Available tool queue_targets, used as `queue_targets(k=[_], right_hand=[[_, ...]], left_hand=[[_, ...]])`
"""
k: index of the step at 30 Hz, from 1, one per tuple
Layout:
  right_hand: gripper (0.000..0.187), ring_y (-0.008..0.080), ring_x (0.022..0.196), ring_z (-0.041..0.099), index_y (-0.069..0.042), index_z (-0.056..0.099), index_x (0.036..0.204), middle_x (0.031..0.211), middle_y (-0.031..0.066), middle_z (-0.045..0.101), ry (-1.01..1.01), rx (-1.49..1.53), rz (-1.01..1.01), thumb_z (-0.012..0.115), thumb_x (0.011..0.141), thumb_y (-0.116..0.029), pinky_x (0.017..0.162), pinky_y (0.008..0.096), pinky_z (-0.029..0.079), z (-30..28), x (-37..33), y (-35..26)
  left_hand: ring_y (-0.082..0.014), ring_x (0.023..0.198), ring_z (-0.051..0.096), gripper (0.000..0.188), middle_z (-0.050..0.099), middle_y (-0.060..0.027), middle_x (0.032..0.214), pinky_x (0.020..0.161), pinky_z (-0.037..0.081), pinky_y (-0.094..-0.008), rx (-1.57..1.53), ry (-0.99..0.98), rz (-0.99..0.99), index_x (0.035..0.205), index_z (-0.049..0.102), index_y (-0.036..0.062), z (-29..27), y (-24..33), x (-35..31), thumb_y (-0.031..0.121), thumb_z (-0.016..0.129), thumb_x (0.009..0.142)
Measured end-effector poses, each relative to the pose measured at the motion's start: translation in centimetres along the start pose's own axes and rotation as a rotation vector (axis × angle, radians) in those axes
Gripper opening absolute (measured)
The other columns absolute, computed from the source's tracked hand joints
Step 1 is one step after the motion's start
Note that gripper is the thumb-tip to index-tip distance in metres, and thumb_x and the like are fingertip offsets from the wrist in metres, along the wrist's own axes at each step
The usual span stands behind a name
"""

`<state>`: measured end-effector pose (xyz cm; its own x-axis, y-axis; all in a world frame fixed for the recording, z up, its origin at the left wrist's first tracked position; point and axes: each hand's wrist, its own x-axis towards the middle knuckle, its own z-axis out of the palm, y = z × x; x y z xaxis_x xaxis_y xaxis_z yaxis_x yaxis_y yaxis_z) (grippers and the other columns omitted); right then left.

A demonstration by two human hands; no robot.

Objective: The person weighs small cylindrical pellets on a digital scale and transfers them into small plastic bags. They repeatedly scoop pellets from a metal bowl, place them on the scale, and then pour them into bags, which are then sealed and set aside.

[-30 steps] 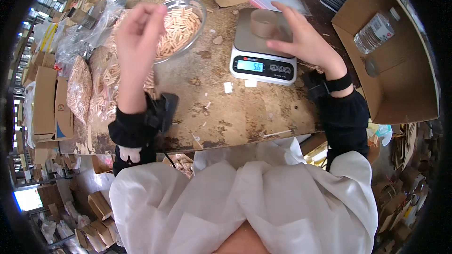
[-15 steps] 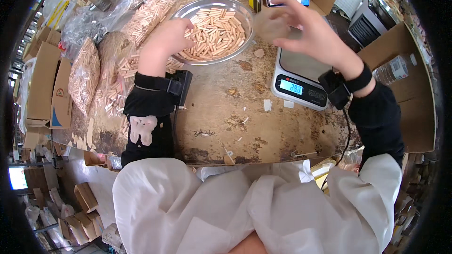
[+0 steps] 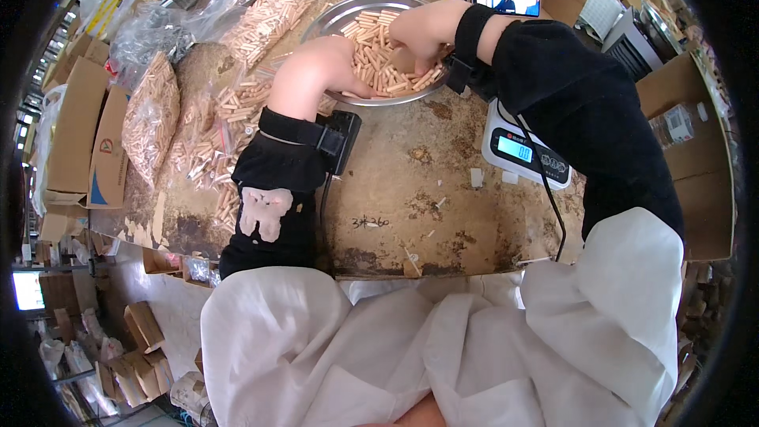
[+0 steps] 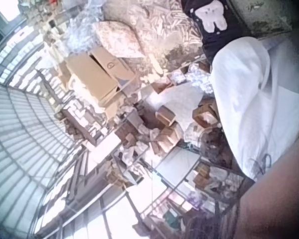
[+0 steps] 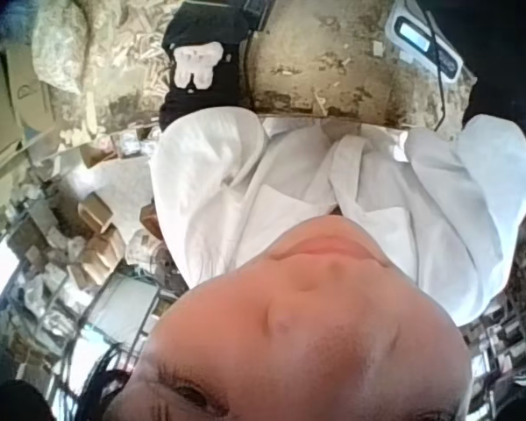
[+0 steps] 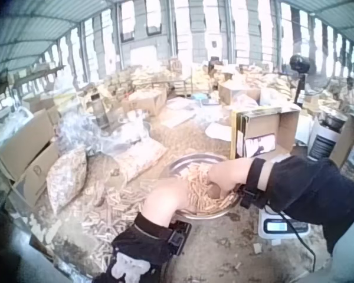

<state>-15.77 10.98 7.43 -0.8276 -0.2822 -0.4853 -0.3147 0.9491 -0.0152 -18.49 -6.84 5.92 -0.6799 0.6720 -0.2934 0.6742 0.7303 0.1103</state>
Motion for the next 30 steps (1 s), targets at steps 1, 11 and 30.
queue_targets(k=[1, 11, 30], right_hand=[[0.068, 0.0334, 0.105, 0.064, 0.004, 0.060, 0.121, 0.111, 0.0229, 0.066, 0.004, -0.023, -0.041, 0.085, 0.061, -0.013, 0.089, 0.0396, 0.050, 0.2, 0.2, 0.0], [0.083, 0.0330, 0.108, 0.062, 0.006, 0.042, 0.139, 0.121, 0.0257, 0.060, 0.156, 0.286, -0.180, 0.082, 0.071, -0.022, 0.094, 0.0358, 0.048, 2.6, 1.4, 0.6], [0.096, 0.0224, 0.125, 0.051, -0.019, 0.001, 0.157, 0.139, 0.0156, 0.043, 0.389, 1.300, -0.245, 0.070, 0.090, -0.017, 0.103, 0.0368, 0.048, 4.2, -3.5, -0.3]], left_hand=[[-0.0312, 0.093, 0.070, 0.063, 0.071, -0.0212, 0.099, 0.078, 0.055, -0.0383, -0.021, -0.014, -0.012, 0.100, 0.071, -0.0002, 0.1, -0.2, 0.3, 0.044, 0.086, 0.058], [-0.0341, 0.090, 0.069, 0.044, 0.069, -0.0230, 0.103, 0.073, 0.056, -0.0382, -0.147, 0.141, 0.043, 0.104, 0.069, -0.0024, 1.6, -0.6, 2.5, 0.017, 0.080, 0.066], [-0.0159, 0.092, 0.065, 0.028, 0.069, -0.0069, 0.102, 0.081, 0.052, -0.0320, -0.846, 0.681, 0.584, 0.119, 0.063, 0.0024, 0.6, -0.1, 3.7, 0.011, 0.065, 0.092]])
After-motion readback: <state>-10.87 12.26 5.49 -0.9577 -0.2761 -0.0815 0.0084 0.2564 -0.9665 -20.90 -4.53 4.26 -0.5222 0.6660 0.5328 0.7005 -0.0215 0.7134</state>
